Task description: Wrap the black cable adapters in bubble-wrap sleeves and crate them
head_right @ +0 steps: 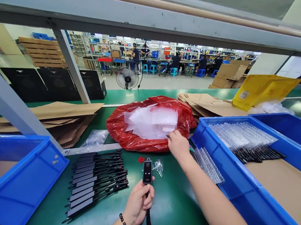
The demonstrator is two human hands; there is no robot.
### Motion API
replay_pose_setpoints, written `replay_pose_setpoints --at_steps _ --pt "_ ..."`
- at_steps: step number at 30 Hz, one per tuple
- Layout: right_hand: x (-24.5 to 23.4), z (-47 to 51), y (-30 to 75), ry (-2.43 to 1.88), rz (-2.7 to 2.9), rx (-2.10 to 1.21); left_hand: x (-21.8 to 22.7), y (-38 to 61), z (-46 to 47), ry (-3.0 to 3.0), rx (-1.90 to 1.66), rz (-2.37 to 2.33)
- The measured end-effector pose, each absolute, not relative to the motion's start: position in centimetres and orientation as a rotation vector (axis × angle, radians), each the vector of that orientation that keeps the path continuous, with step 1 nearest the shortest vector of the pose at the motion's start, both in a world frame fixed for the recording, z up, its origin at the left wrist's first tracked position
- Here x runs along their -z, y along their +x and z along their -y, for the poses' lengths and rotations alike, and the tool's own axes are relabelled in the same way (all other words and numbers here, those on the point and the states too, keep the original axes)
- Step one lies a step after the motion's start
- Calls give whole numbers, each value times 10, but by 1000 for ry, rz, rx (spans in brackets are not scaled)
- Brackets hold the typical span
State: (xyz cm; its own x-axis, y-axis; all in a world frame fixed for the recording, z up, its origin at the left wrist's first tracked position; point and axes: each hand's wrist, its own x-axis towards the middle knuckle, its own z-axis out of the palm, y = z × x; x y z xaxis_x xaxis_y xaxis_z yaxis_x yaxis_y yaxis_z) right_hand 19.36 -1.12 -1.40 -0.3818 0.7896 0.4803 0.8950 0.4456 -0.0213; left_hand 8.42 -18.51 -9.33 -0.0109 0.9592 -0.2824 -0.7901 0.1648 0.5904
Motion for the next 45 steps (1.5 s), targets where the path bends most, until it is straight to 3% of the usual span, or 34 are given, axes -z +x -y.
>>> replay_pose_setpoints --at_steps 9,15,19,22,27,36,45 --pt "-40 -95 187 -1855 2053 112 91 81 187 313 -1285 -642" --pt "-55 -93 198 -1803 1943 115 90 85 187 371 -1363 -685" --pt "-61 -49 212 -1433 1654 109 91 84 187 377 -1399 -675" --pt "-50 3 218 -1136 1564 -52 87 79 188 373 -1390 -641" --pt "1 71 209 -1090 1607 -621 78 74 190 409 -1411 -666" --pt "66 87 207 -1055 1572 -1641 87 77 185 445 -1473 -817" --pt "64 67 218 -1032 1126 -1462 84 88 192 587 -1233 -764"
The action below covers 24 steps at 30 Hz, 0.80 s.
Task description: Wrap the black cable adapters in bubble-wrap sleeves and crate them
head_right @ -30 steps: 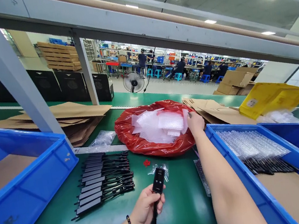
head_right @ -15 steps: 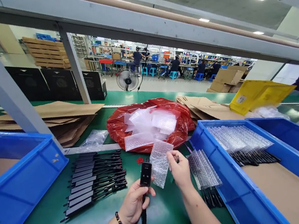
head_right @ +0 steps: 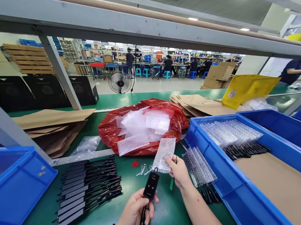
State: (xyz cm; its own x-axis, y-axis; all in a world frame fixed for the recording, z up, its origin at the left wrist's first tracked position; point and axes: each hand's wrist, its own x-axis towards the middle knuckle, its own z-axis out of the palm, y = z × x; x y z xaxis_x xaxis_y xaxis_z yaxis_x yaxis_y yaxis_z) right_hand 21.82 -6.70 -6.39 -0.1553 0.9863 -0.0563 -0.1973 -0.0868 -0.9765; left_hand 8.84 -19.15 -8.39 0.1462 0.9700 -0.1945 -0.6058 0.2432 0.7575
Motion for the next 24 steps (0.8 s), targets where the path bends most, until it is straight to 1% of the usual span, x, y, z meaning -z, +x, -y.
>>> replay_pose_setpoints --at_steps 3,6,12,15,21,24 --pt "65 67 218 -1006 1064 -1419 87 92 192 624 -1151 -710" --pt "65 73 216 -997 1149 -1417 90 92 192 634 -1134 -693" --pt "63 81 217 -881 1751 -1381 96 88 193 571 -1239 -681" --pt "59 83 219 -807 1886 -1456 94 87 192 574 -1277 -698" --pt "53 86 225 -654 2116 -1705 90 89 191 585 -1332 -724" --pt "53 86 225 -684 2063 -1732 91 89 190 605 -1322 -745"
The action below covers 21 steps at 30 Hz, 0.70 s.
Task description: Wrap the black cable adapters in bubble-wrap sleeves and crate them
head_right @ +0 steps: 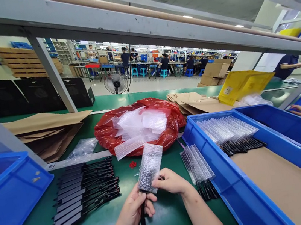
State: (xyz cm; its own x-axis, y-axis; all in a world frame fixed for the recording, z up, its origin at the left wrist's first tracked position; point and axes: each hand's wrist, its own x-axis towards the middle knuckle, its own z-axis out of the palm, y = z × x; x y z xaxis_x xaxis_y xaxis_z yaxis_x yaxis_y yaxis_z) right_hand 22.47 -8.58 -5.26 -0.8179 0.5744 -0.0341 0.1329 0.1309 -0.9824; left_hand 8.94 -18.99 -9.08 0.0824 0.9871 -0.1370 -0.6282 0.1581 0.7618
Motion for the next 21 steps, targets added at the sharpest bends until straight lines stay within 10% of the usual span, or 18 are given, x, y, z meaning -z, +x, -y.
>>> replay_pose_setpoints --at_steps 21 --pt "53 86 231 -731 2046 -1765 83 93 194 511 -1206 -830"
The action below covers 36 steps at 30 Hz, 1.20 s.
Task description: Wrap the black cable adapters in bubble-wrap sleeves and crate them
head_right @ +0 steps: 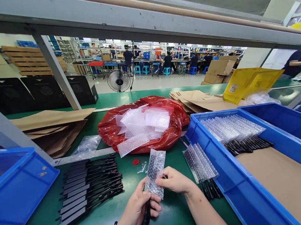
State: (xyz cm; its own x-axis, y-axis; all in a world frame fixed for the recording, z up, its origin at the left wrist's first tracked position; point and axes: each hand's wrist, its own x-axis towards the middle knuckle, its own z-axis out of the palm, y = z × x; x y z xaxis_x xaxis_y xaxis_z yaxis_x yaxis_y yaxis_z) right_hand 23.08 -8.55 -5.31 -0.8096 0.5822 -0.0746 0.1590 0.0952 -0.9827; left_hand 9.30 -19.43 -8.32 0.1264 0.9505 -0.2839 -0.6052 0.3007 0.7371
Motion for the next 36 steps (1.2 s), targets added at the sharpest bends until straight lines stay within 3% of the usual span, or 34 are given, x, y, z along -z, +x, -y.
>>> replay_pose_setpoints --at_steps 21,27,36 --pt "55 87 235 -744 1928 -1903 86 86 193 555 -1116 -599" --pt "55 96 223 -655 2185 -1852 83 89 189 495 -1323 -694" --pt "60 94 217 -801 1877 -1573 82 94 195 558 -1128 -835"
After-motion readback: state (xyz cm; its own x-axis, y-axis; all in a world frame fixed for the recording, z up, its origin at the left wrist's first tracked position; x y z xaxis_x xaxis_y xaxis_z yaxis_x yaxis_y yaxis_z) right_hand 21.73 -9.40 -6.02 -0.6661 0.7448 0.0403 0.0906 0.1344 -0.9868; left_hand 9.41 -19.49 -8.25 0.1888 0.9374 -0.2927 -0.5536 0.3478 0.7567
